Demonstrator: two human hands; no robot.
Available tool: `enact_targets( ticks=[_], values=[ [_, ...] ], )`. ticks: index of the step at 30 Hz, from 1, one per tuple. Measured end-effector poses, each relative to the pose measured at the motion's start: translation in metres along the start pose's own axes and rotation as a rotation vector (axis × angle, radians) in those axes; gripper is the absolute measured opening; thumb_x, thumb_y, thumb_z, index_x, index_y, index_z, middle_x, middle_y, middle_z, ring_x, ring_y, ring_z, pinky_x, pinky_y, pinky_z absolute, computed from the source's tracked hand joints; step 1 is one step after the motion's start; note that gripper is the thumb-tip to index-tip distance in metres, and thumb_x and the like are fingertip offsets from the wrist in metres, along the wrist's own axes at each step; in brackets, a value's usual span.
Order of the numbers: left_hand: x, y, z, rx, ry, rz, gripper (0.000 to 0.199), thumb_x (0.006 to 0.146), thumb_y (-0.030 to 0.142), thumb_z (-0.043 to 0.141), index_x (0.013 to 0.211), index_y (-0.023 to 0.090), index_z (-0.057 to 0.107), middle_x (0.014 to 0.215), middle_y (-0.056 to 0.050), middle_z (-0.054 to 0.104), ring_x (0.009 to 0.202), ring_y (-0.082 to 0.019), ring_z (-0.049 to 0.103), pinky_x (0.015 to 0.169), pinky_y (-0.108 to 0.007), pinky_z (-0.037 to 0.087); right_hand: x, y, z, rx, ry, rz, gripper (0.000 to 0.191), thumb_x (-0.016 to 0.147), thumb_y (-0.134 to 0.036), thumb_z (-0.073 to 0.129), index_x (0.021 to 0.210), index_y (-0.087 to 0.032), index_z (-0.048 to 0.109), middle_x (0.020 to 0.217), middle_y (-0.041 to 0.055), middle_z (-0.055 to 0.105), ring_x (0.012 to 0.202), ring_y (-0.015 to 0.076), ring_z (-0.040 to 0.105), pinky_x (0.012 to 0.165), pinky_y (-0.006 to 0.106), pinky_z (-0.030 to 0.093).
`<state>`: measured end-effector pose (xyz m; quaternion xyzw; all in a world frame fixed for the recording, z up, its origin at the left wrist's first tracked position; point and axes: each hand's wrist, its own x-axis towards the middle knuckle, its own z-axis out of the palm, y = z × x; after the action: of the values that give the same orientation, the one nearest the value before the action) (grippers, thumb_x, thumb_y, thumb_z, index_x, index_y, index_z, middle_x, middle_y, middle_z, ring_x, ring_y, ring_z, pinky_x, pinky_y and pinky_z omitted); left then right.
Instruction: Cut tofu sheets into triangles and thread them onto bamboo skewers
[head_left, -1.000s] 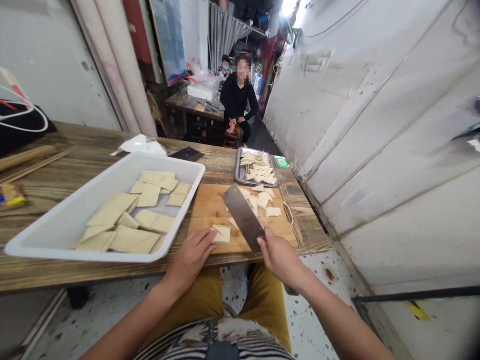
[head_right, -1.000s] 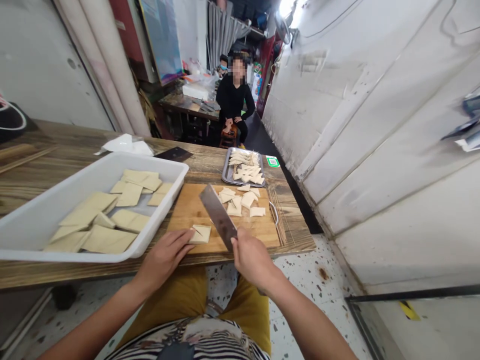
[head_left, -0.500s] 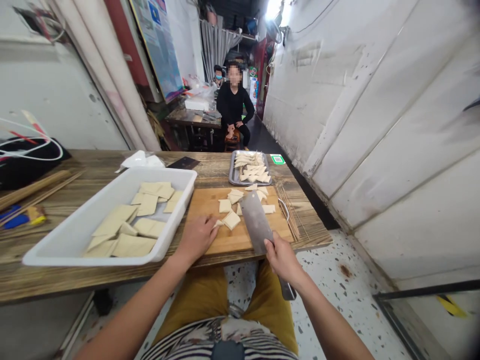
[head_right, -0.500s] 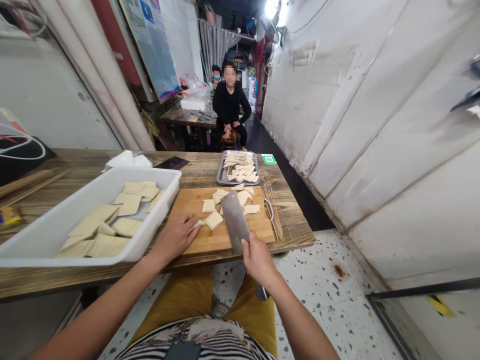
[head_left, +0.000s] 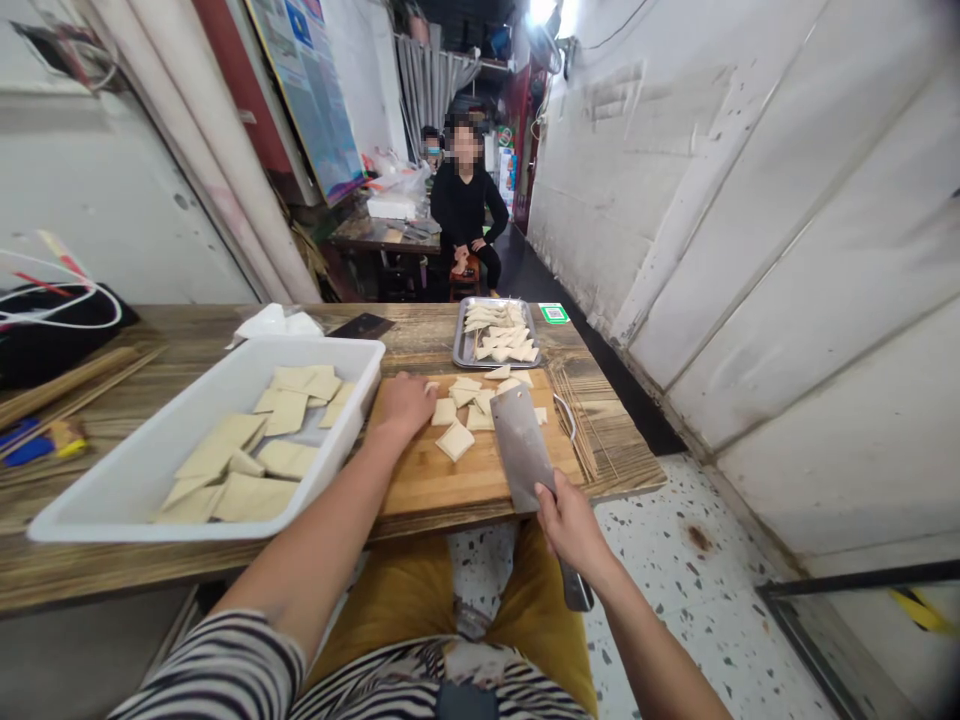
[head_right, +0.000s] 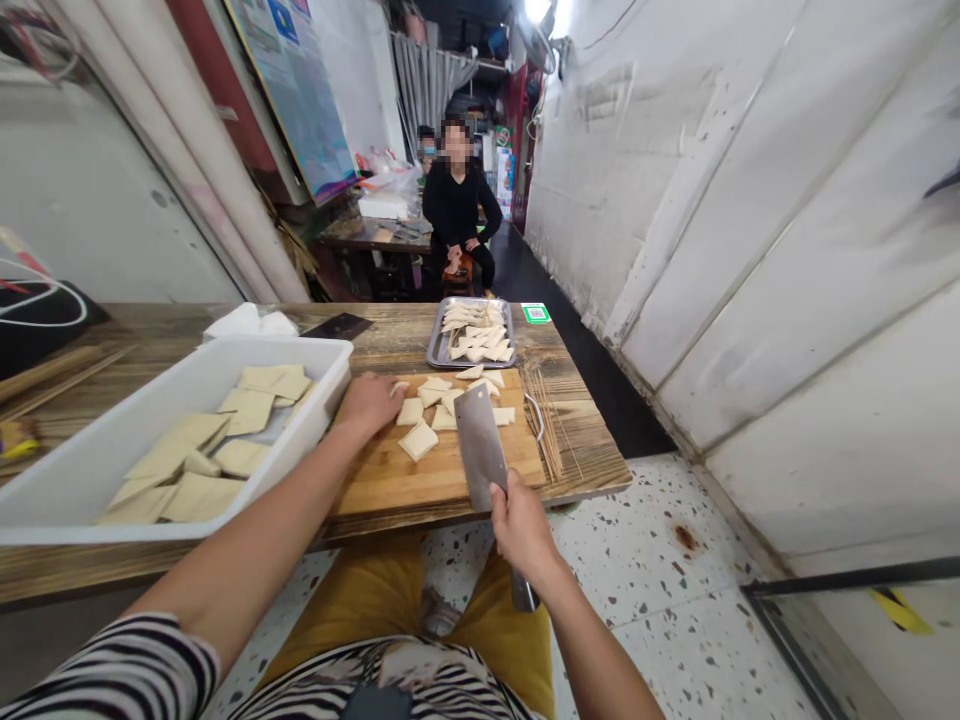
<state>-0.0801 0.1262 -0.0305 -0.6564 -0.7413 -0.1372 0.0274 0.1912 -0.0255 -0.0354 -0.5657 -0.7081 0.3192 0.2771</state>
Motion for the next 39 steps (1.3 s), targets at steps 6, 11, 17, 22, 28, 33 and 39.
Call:
enact_targets(
  ticks=[6,11,17,22,28,33,39],
  values=[
    [-0.028,0.015,-0.017,-0.061,0.045,0.081,0.043,0.087,0.037,0.038,0.117,0.011,0.057,0.112,-0.016,0.061,0.108,-0.026,0.052,0.09,-0.036,0.039,0.001,-0.002,-0.002,-0.044,-0.003,0.01,0.017,0.094,-0.027,0.032,0.078,-0.023,0.034,0.046,-0.009,0.042,0.035,0.0127,0.047,0.041,0.022,0.031],
    [-0.099,0.022,-0.017,-0.206,0.039,0.362,0.038,0.084,0.043,0.048,0.106,0.014,0.059,0.102,-0.014,0.062,0.096,-0.026,0.055,0.083,-0.039,0.043,0.003,-0.007,-0.008,-0.175,0.009,0.014,0.015,0.094,-0.025,0.033,0.08,-0.022,0.039,0.054,-0.0036,0.051,0.047,0.0151,0.054,0.046,0.022,0.033],
    [-0.109,-0.004,-0.012,-0.417,0.001,0.449,0.036,0.082,0.033,0.054,0.115,0.017,0.056,0.106,-0.01,0.064,0.096,-0.023,0.057,0.084,-0.037,0.046,0.008,-0.032,-0.013,-0.433,-0.072,-0.078,0.012,0.095,-0.022,0.035,0.091,-0.016,0.046,0.069,0.0046,0.062,0.063,0.0182,0.061,0.054,0.024,0.035],
    [-0.131,-0.032,-0.007,-0.463,0.137,0.567,0.031,0.083,0.03,0.055,0.11,0.017,0.059,0.11,-0.011,0.062,0.1,-0.022,0.058,0.086,-0.038,0.047,0.013,-0.065,-0.017,-0.652,-0.236,-0.174,0.017,0.095,-0.023,0.034,0.101,-0.014,0.047,0.074,0.0077,0.067,0.066,0.0204,0.064,0.053,0.025,0.033],
    [-0.161,-0.032,0.009,-0.453,0.348,0.588,0.026,0.085,0.017,0.053,0.109,0.019,0.061,0.105,-0.01,0.064,0.098,-0.02,0.058,0.083,-0.037,0.049,0.02,-0.098,-0.02,-0.815,-0.405,-0.239,0.017,0.095,-0.021,0.034,0.099,-0.014,0.049,0.073,0.0092,0.069,0.064,0.023,0.066,0.049,0.026,0.032],
    [-0.164,-0.031,0.015,-0.478,0.351,0.578,0.03,0.085,0.015,0.051,0.114,0.019,0.058,0.108,-0.011,0.063,0.101,-0.021,0.057,0.086,-0.037,0.049,0.021,-0.107,-0.018,-0.844,-0.458,-0.238,0.016,0.093,-0.021,0.037,0.098,-0.014,0.05,0.071,0.009,0.069,0.062,0.0237,0.067,0.047,0.027,0.032],
    [-0.166,-0.031,0.015,-0.505,0.332,0.55,0.028,0.086,0.016,0.05,0.112,0.019,0.059,0.108,-0.011,0.062,0.101,-0.02,0.057,0.086,-0.037,0.049,0.024,-0.11,-0.019,-0.869,-0.493,-0.227,0.016,0.094,-0.021,0.036,0.1,-0.014,0.05,0.071,0.0084,0.069,0.062,0.0229,0.067,0.048,0.026,0.034]
  ],
)
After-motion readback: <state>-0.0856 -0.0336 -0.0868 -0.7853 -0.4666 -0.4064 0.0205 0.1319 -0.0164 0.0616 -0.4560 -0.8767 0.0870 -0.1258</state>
